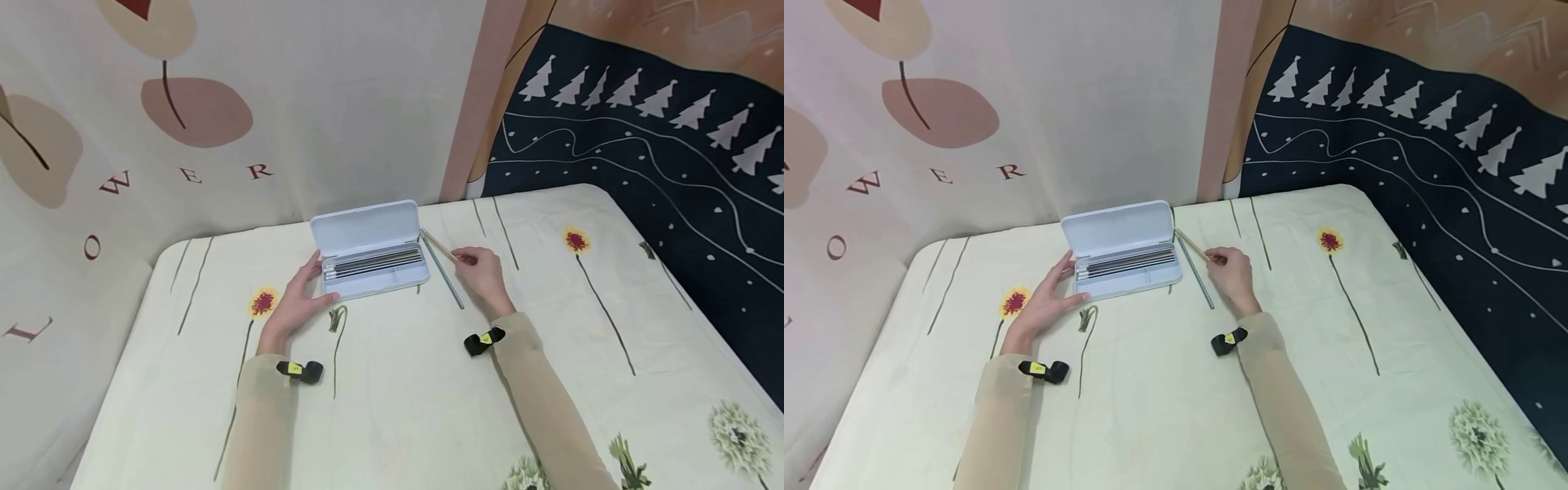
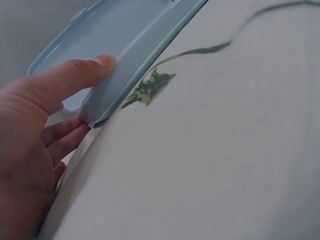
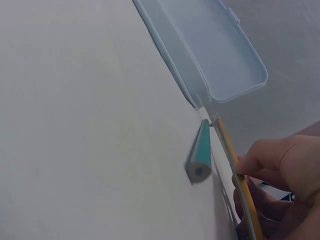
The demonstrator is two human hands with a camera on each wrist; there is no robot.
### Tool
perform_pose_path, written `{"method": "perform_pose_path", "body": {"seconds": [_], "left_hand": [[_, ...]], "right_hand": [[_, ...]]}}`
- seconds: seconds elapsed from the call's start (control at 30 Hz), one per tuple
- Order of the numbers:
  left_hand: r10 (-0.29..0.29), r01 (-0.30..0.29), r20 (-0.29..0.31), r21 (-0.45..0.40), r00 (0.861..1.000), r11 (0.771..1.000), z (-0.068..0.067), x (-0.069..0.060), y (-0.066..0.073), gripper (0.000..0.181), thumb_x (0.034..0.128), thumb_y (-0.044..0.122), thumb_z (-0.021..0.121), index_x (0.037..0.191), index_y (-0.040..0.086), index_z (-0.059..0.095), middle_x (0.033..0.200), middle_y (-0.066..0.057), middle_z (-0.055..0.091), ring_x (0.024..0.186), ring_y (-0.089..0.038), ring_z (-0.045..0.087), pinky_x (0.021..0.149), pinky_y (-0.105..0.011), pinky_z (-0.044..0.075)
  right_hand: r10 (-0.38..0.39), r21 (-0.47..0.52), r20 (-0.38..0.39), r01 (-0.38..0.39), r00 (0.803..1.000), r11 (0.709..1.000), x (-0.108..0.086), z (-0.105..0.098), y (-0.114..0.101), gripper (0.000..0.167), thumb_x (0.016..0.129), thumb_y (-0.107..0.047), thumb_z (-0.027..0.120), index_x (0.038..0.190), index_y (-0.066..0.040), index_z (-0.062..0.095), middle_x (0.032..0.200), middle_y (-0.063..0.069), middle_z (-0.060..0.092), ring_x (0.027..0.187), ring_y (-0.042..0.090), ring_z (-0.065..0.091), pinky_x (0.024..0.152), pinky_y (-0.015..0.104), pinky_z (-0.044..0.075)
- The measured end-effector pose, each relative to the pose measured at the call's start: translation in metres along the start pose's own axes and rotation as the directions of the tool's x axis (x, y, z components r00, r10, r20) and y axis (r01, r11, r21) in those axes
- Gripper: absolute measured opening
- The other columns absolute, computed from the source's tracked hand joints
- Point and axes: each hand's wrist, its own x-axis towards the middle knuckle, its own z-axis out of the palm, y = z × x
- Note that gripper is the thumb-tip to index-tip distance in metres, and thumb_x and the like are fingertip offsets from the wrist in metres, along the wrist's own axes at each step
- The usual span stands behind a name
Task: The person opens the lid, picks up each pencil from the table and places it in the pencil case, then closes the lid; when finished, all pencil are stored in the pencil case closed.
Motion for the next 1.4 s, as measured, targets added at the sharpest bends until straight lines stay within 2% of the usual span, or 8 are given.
{"method": "perform_pose_path", "body": {"seconds": [0.4, 0.63, 0.9, 1.1, 1.4], "left_hand": [[0.011, -0.011, 0.004, 0.019, 1.0, 1.0, 0.0, -0.001, 0.001, 0.099, 0.082, 0.022, 0.078, 0.156, 0.032, 0.014, 0.152, -0.012, 0.034, 0.144, -0.03, 0.016, 0.113, -0.059, 0.002], [0.019, -0.019, 0.005, 0.027, 1.0, 0.999, 0.0, -0.001, 0.0, 0.099, 0.0822, 0.021, 0.078, 0.156, 0.032, 0.012, 0.152, -0.013, 0.034, 0.144, -0.031, 0.016, 0.113, -0.059, 0.002], [0.026, -0.026, 0.002, 0.027, 1.0, 0.999, 0.0, -0.001, 0.001, 0.1, 0.082, 0.02, 0.078, 0.156, 0.031, 0.012, 0.152, -0.013, 0.034, 0.143, -0.031, 0.017, 0.113, -0.059, 0.002], [0.027, -0.027, -0.001, 0.02, 1.0, 0.999, 0.001, -0.002, 0.001, 0.098, 0.0824, 0.02, 0.078, 0.156, 0.03, 0.014, 0.152, -0.013, 0.035, 0.143, -0.03, 0.019, 0.113, -0.058, 0.003], [0.044, -0.044, -0.003, 0.025, 0.999, 0.999, -0.001, -0.001, 0.0, 0.099, 0.0815, 0.02, 0.079, 0.156, 0.028, 0.014, 0.151, -0.014, 0.035, 0.142, -0.032, 0.02, 0.113, -0.058, 0.003]], "right_hand": [[0.002, -0.001, 0.038, -0.002, 0.999, 1.0, -0.009, -0.015, 0.007, 0.025, 0.088, -0.005, 0.06, 0.109, -0.001, 0.072, 0.094, 0.014, 0.066, 0.084, 0.025, 0.058, 0.071, 0.032, 0.047], [-0.081, -0.001, 0.052, 0.081, 0.995, 0.997, -0.012, -0.026, 0.009, 0.022, 0.088, -0.002, 0.063, 0.108, 0.0, 0.073, 0.095, 0.015, 0.067, 0.087, 0.027, 0.06, 0.074, 0.034, 0.047], [-0.156, -0.001, 0.065, 0.156, 0.986, 0.988, -0.014, -0.032, 0.006, 0.021, 0.087, 0.001, 0.064, 0.106, 0.001, 0.073, 0.096, 0.016, 0.068, 0.083, 0.028, 0.061, 0.069, 0.032, 0.047], [-0.183, 0.021, 0.077, 0.182, 0.98, 0.983, -0.013, -0.032, 0.005, 0.02, 0.087, 0.002, 0.065, 0.105, 0.001, 0.073, 0.094, 0.015, 0.068, 0.082, 0.026, 0.06, 0.068, 0.03, 0.047], [-0.227, 0.071, 0.136, 0.219, 0.964, 0.973, -0.01, -0.027, -0.002, 0.021, 0.085, 0.005, 0.065, 0.104, 0.001, 0.074, 0.093, 0.015, 0.067, 0.081, 0.024, 0.059, 0.069, 0.026, 0.047]]}}
